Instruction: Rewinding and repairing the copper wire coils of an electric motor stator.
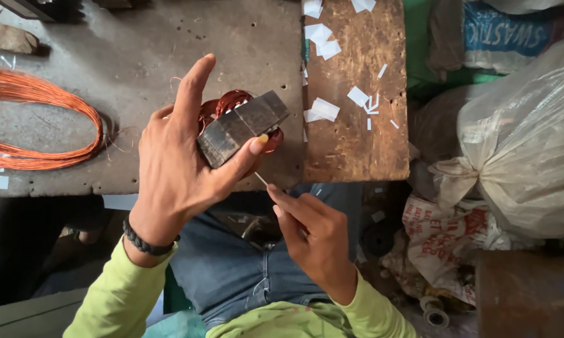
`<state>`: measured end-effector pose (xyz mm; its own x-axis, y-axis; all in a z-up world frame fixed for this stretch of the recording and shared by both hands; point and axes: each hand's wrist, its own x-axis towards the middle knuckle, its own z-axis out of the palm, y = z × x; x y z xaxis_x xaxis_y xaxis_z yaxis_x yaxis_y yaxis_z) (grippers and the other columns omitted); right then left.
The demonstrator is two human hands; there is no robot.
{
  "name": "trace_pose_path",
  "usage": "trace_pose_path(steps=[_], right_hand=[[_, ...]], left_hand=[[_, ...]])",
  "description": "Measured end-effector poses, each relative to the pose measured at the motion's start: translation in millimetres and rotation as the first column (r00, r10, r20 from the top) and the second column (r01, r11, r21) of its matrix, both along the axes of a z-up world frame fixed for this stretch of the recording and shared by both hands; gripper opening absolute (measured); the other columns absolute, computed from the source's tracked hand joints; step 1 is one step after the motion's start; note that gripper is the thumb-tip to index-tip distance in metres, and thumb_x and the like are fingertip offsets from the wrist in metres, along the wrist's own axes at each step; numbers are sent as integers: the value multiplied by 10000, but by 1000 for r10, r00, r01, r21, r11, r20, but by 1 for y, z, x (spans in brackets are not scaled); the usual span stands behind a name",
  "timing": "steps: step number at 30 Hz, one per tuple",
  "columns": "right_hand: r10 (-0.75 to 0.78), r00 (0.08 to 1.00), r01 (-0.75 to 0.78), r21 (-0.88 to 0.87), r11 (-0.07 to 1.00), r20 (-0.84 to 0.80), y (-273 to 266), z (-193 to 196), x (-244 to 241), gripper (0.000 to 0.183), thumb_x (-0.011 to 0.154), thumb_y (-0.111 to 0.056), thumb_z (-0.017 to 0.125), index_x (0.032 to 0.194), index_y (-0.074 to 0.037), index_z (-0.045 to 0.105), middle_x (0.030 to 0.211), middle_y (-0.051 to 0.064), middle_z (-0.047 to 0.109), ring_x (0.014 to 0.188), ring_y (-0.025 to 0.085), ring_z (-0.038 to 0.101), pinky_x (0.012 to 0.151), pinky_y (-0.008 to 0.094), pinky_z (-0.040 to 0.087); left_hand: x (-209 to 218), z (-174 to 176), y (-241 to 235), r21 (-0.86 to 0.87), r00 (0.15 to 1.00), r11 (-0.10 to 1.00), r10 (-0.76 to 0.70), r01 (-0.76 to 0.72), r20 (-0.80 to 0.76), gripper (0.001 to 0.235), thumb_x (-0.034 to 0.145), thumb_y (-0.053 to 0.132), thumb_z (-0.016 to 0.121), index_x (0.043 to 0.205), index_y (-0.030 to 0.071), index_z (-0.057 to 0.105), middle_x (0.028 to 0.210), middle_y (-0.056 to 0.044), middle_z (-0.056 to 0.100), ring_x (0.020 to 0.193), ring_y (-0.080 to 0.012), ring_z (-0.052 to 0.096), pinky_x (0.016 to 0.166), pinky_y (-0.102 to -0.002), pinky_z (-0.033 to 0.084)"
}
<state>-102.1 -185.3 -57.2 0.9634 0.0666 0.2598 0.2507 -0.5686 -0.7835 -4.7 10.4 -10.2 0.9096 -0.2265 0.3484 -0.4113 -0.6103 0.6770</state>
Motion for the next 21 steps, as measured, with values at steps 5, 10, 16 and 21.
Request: trace_pose_path(steps=[5, 10, 16, 21], right_hand=[[39, 996, -38, -3, 999, 76, 11, 1, 12, 334, 939, -31, 727, 1267, -91, 716, 695, 72, 519, 532, 183, 505, 509, 334, 408], [-53, 977, 36, 83, 996, 209, 27, -17, 20, 145, 989, -60, 711, 1116, -21, 652, 849, 111, 664, 677, 240, 678, 600, 334, 514], [18, 963, -4, -50, 999, 270, 26, 6, 35, 124, 985, -67, 749, 1008, -39, 631, 850, 107, 692, 677, 268, 704, 571, 353, 525], [74, 956, -52, -85, 995, 285, 30, 8, 42, 108, 1003, -81, 712, 1038, -38, 620, 888, 124, 696, 723, 311, 710, 607, 392, 539]], left_hand=[[1, 0, -1, -4, 999, 1000, -28, 28, 23, 871, 938, 486, 790, 1538, 10, 375, 1153, -113, 791, 1036, -340, 766, 966, -425, 576], [5, -13, 1, -389, 998, 920, -57, 38, -37, 841, 973, 361, 808, 1599, 26, 357, 1178, -128, 766, 1127, -215, 760, 1033, -330, 577], [12, -30, 15, -543, 985, 836, -15, -81, -169, 507, 964, 291, 749, 1381, 17, 655, 1229, -83, 737, 1095, -121, 699, 1000, -271, 576], [9, -45, 17, -570, 994, 820, -19, -44, -104, 408, 1044, 248, 761, 1358, -4, 691, 1216, -102, 750, 1064, -113, 698, 1002, -265, 572]])
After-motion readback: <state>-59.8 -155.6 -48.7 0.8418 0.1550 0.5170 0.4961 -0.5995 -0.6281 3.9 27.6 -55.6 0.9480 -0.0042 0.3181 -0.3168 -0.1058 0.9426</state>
